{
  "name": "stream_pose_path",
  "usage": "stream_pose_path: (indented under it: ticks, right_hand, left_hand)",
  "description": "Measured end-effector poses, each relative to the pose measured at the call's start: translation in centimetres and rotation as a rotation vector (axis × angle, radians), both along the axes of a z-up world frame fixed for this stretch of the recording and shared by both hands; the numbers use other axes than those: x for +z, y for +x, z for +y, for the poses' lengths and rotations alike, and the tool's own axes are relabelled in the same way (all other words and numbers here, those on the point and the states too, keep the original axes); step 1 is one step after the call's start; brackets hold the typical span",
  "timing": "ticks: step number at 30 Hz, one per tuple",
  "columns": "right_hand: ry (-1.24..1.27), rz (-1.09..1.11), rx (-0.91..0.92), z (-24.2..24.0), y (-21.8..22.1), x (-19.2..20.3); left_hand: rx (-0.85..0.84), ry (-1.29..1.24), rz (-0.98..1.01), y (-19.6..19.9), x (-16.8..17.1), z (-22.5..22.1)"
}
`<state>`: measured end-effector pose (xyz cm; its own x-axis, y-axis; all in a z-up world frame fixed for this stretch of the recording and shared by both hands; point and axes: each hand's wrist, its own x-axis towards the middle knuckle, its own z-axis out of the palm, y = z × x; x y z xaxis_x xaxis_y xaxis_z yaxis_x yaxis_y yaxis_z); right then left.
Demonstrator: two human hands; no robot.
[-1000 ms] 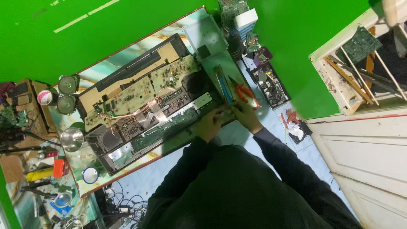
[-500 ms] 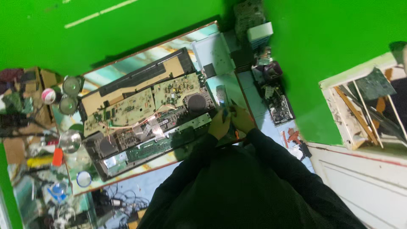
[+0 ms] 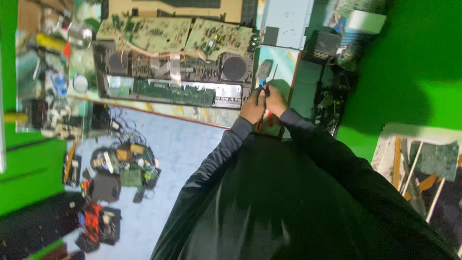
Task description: The person works on internal components of an electronic device, using a screwdriver to remove and install screws while handling various circuit boards and wires.
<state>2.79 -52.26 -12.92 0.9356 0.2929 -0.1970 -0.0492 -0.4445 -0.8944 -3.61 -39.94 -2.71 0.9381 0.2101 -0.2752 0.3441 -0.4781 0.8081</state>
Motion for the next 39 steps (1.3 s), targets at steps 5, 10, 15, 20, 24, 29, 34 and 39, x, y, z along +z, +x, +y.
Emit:
stream_pose_path:
  ticks: [5, 10, 15, 20, 24, 29, 34, 39]
  right_hand:
    - [0.067, -0.086, 0.030, -0.2, 0.7, -1.6]
    - [0.092, -0.090, 0.052, 0.2, 1.6, -1.7]
    - [0.076, -0.068, 0.062, 0.6, 2.0, 0.3]
    - [0.141, -0.147, 0.035, 0.3, 2.2, 3.5]
    - [0.338, 0.188, 0.008, -1.3, 1.6, 8.5]
    - [0.410, 0.102, 0.074, -2.8, -0.4, 14.7]
    - [0.485, 0.011, 0.196, -4.0, -3.3, 20.7]
    - [0.632, 0.184, 0.191, -2.4, -6.5, 23.8]
  left_hand:
    - [0.076, 0.011, -0.188, -1.1, 1.7, -1.6]
    - [0.119, -0.024, -0.189, -1.5, 1.6, -1.8]
    - [0.134, 0.043, -0.290, -1.6, 1.4, -1.7]
    - [0.068, 0.100, -0.415, -1.4, 2.5, -1.3]
    - [0.027, 0.123, -0.403, -1.2, 4.6, -1.5]
    - [-0.014, -0.028, -0.286, -2.2, 9.4, -2.3]
    - [-0.130, -0.174, -0.390, -5.1, 14.1, -2.0]
    - [-0.169, -0.253, -0.507, -8.2, 15.6, -0.5]
